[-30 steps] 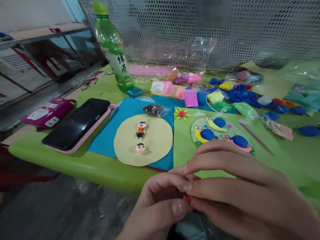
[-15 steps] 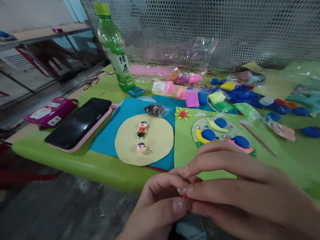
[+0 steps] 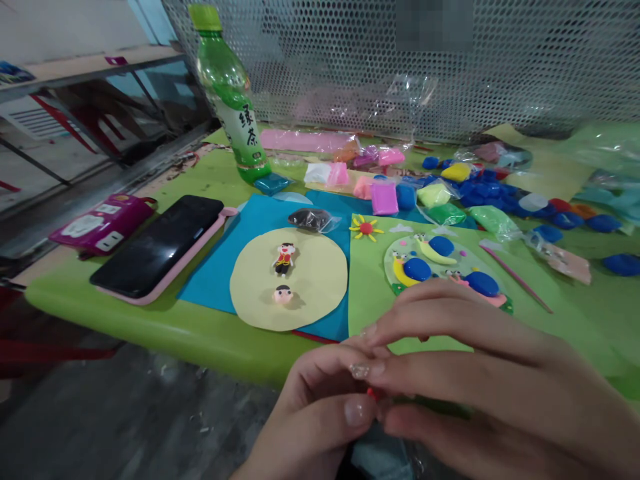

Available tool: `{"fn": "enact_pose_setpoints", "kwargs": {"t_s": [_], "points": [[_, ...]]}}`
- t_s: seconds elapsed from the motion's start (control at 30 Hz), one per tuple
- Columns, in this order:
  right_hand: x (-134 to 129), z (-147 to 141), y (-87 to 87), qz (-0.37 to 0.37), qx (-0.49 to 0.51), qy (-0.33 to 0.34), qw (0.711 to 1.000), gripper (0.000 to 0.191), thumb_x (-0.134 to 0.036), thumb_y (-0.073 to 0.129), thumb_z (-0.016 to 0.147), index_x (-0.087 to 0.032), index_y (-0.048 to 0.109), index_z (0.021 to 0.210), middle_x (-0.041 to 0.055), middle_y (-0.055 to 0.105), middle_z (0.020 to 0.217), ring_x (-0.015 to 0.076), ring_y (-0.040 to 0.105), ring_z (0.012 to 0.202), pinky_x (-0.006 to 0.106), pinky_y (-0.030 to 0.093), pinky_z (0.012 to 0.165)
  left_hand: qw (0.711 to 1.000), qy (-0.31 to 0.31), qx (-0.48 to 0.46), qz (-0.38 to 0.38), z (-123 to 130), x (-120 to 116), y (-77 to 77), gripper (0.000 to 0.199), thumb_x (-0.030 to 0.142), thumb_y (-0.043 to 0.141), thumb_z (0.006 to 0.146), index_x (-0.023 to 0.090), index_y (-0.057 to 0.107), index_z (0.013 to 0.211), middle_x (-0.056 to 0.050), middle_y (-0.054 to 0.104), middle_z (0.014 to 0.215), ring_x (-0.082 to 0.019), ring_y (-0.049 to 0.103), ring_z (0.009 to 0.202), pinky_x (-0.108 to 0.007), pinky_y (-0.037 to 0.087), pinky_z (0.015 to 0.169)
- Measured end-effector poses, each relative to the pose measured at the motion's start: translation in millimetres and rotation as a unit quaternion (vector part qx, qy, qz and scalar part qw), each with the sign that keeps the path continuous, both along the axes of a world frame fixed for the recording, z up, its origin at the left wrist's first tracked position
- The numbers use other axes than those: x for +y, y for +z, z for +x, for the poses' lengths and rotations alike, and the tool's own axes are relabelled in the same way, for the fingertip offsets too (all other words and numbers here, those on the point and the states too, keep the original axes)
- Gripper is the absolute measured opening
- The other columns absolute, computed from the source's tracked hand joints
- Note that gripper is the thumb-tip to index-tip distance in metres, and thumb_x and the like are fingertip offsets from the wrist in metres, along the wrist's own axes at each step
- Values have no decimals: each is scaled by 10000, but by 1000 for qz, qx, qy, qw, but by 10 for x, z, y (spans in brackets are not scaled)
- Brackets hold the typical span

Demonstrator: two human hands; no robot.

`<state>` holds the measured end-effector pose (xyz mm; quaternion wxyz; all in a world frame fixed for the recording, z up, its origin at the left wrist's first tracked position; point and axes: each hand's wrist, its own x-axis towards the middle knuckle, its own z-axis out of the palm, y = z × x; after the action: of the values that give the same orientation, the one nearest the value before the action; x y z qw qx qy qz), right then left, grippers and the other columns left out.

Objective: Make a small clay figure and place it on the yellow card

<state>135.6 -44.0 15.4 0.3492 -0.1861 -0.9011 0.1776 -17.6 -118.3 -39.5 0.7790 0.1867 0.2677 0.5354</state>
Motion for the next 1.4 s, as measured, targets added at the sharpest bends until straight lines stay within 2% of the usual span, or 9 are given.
{"fn": "enact_pose_setpoints", "kwargs": {"t_s": [0.17,0.3,0.43,0.53,0.8,1.0,1.13,1.3,1.4], "points": [[14,21,26,12,-25,3,1000,106,-185,618,850,-235,706,879,-38,693,973,78,623,844,163,508,798,998,-10,-59,-26,11,-11,18,133,251,752,695,213,718,818,8,615,895,-145,574,903,-204,445,780],[17,43,8,8,-26,10,1000,140,-227,581,885,-242,714,848,-39,687,982,69,620,862,145,503,786,997,-22,-79,-1,22,-11,18,115,227,757,689,193,712,789,7,594,835,-89,550,795,-165,440,723],[6,50,16,10,-7,-4,1000,167,-228,575,891,-232,706,787,-42,703,899,67,638,794,139,514,759,997,-31,-77,-5,34,14,15,144,211,754,691,184,716,826,14,585,807,-70,540,770,-143,443,720],[10,69,22,30,-10,-8,999,182,-256,564,904,-246,691,774,-54,700,882,60,634,777,125,511,742,997,-35,-73,-10,52,26,17,163,230,764,684,187,718,834,12,588,837,-73,542,783,-144,436,720],[-4,111,16,14,-23,11,1000,173,-234,553,911,-236,676,790,-50,696,931,66,628,814,152,521,769,997,-45,-69,-8,77,12,32,148,249,750,699,195,715,832,9,589,841,-82,549,801,-167,435,757],[30,68,47,28,-21,8,999,166,-232,553,916,-232,669,798,-43,690,934,57,629,809,143,513,776,997,-50,-64,-17,62,-21,4,206,239,778,653,206,713,846,-6,610,929,-126,566,898,-216,438,826],[8,102,1,7,-22,21,1000,125,-225,579,893,-242,702,876,-46,697,995,61,635,858,132,511,808,996,-42,-74,-8,62,-22,-5,190,213,767,670,230,719,853,23,628,912,-98,574,866,-186,443,806],[-84,96,-122,-28,0,-47,999,232,-264,519,924,-311,722,820,-38,691,910,64,654,822,111,543,687,995,-49,-84,3,60,-8,-5,152,182,750,696,196,721,844,23,645,833,-65,577,789,-136,443,728],[-93,80,-138,-35,20,-51,998,242,-260,517,917,-303,718,790,-35,690,885,67,654,809,108,543,678,996,-44,-80,3,50,-9,3,181,201,755,696,198,719,873,19,653,868,-68,572,795,-139,443,723]]}}
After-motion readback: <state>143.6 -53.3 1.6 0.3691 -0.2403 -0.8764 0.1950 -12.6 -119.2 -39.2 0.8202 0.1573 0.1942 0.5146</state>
